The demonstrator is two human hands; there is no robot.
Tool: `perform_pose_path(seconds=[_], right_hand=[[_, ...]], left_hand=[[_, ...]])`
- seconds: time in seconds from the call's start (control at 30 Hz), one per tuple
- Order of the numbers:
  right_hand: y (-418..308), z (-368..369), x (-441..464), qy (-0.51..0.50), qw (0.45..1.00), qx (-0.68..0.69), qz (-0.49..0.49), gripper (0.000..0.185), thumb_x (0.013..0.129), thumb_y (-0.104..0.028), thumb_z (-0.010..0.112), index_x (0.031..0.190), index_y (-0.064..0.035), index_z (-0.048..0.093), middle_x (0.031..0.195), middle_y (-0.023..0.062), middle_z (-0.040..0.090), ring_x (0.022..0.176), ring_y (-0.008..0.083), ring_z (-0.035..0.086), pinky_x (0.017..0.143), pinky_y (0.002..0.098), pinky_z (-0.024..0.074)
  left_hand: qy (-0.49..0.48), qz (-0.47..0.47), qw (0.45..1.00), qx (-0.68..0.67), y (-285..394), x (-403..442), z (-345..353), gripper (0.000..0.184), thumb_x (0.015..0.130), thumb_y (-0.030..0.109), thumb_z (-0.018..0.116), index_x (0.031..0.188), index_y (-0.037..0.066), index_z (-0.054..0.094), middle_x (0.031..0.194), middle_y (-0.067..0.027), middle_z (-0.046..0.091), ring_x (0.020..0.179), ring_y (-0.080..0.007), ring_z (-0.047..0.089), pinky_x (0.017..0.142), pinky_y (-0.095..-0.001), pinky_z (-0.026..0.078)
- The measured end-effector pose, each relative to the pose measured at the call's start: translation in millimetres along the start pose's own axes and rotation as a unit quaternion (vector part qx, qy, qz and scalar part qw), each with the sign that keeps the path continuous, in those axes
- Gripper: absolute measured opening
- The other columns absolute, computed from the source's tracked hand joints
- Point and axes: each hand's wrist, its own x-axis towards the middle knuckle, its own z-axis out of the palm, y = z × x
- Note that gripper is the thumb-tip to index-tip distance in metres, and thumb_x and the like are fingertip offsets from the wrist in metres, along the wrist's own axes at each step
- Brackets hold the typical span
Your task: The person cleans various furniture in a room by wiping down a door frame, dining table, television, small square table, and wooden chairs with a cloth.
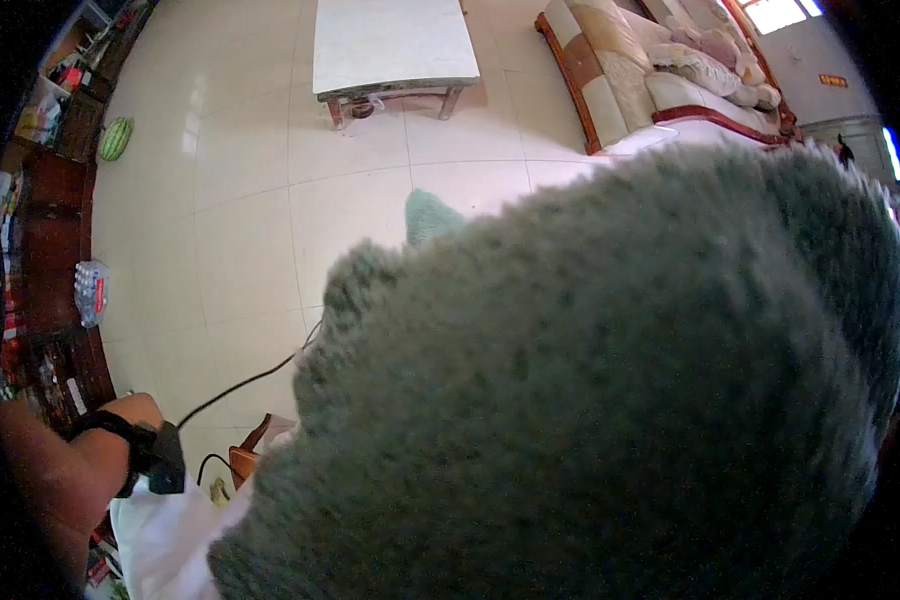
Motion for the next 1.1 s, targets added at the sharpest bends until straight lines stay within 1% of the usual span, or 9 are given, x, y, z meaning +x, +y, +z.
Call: perform_pose_path(seconds=[0.13,0.17,0.37,0.5,0.73,0.87,0.93,1.07,1.1], right_hand=[[-20.0,38.5,19.0,0.014,1.000,0.017,-0.012,0.052,0.080,-0.031,0.080,0.123,-0.0085,0.064,0.077,0.0016,0.053,0.065,0.0143,0.049,0.058,0.0273,0.0374],[-14.0,72.6,32.0,0.005,1.000,0.016,-0.008,0.052,0.080,-0.031,0.080,0.124,-0.0085,0.064,0.076,0.0015,0.053,0.064,0.0141,0.048,0.058,0.0272,0.0371],[-29.0,145.1,75.2,-0.012,0.999,0.034,-0.038,0.054,0.080,-0.032,0.080,0.126,-0.0082,0.063,0.075,0.0007,0.050,0.064,0.0132,0.046,0.057,0.0266,0.0356],[-31.6,219.4,109.8,-0.005,0.998,0.048,-0.040,0.056,0.080,-0.033,0.080,0.127,-0.0081,0.062,0.074,0.0002,0.049,0.063,0.0125,0.045,0.057,0.0261,0.0347],[-40.9,340.7,153.3,0.008,0.994,0.098,-0.041,0.059,0.080,-0.035,0.080,0.129,-0.0078,0.061,0.073,-0.0007,0.046,0.062,0.0114,0.043,0.056,0.0254,0.0329],[-78.4,391.0,185.9,0.019,0.996,0.081,-0.033,0.061,0.080,-0.036,0.080,0.130,-0.0076,0.061,0.072,-0.0012,0.045,0.062,0.0108,0.041,0.056,0.0250,0.0319],[-112.7,448.9,204.7,0.023,0.996,0.077,-0.047,0.061,0.080,-0.037,0.080,0.131,-0.0075,0.060,0.071,-0.0015,0.044,0.061,0.0105,0.041,0.056,0.0248,0.0314],[-175.6,523.0,214.9,0.046,0.994,0.074,-0.063,0.063,0.080,-0.038,0.080,0.132,-0.0074,0.060,0.070,-0.0020,0.042,0.061,0.0098,0.039,0.055,0.0243,0.0304],[-150.3,512.6,229.5,0.058,0.995,0.071,-0.032,0.064,0.080,-0.038,0.080,0.132,-0.0073,0.059,0.070,-0.0021,0.042,0.061,0.0096,0.039,0.055,0.0242,0.0302]], left_hand=[[0.010,0.023,0.999,0.031,-18.9,2.8,-37.9,0.031,0.096,0.030,0.054,0.117,0.007,0.054,0.114,-0.0110,0.058,0.104,-0.0210,0.054,0.096,-0.0382,0.042],[0.011,0.014,0.999,0.034,-56.5,0.3,-46.1,0.031,0.096,0.030,0.054,0.117,0.007,0.054,0.113,-0.0110,0.058,0.104,-0.0210,0.054,0.095,-0.0381,0.042],[0.063,0.043,0.996,0.042,-128.1,-5.6,-88.5,0.030,0.096,0.029,0.053,0.116,0.006,0.054,0.112,-0.0112,0.059,0.102,-0.0212,0.054,0.094,-0.0377,0.042],[0.064,0.081,0.993,0.058,-186.3,-5.4,-130.9,0.029,0.096,0.028,0.053,0.116,0.006,0.053,0.111,-0.0113,0.059,0.101,-0.0214,0.055,0.093,-0.0375,0.043],[0.075,0.128,0.983,0.110,-252.8,-5.0,-196.9,0.028,0.096,0.027,0.053,0.115,0.005,0.053,0.109,-0.0115,0.059,0.098,-0.0216,0.055,0.091,-0.0370,0.044],[0.085,0.148,0.983,0.062,-336.6,-5.8,-254.0,0.028,0.096,0.026,0.053,0.115,0.005,0.053,0.108,-0.0116,0.059,0.097,-0.0218,0.055,0.090,-0.0367,0.044],[0.101,0.163,0.980,0.057,-390.5,-29.5,-298.2,0.028,0.096,0.026,0.053,0.114,0.005,0.052,0.107,-0.0117,0.059,0.096,-0.0219,0.055,0.089,-0.0366,0.045],[0.120,0.202,0.972,0.031,-450.2,-77.0,-378.5,0.027,0.097,0.025,0.052,0.114,0.004,0.052,0.106,-0.0118,0.059,0.095,-0.0220,0.056,0.088,-0.0363,0.045],[0.106,0.195,0.975,0.023,-466.6,-34.6,-363.2,0.027,0.097,0.025,0.052,0.114,0.004,0.052,0.106,-0.0118,0.059,0.095,-0.0221,0.056,0.088,-0.0363,0.045]])
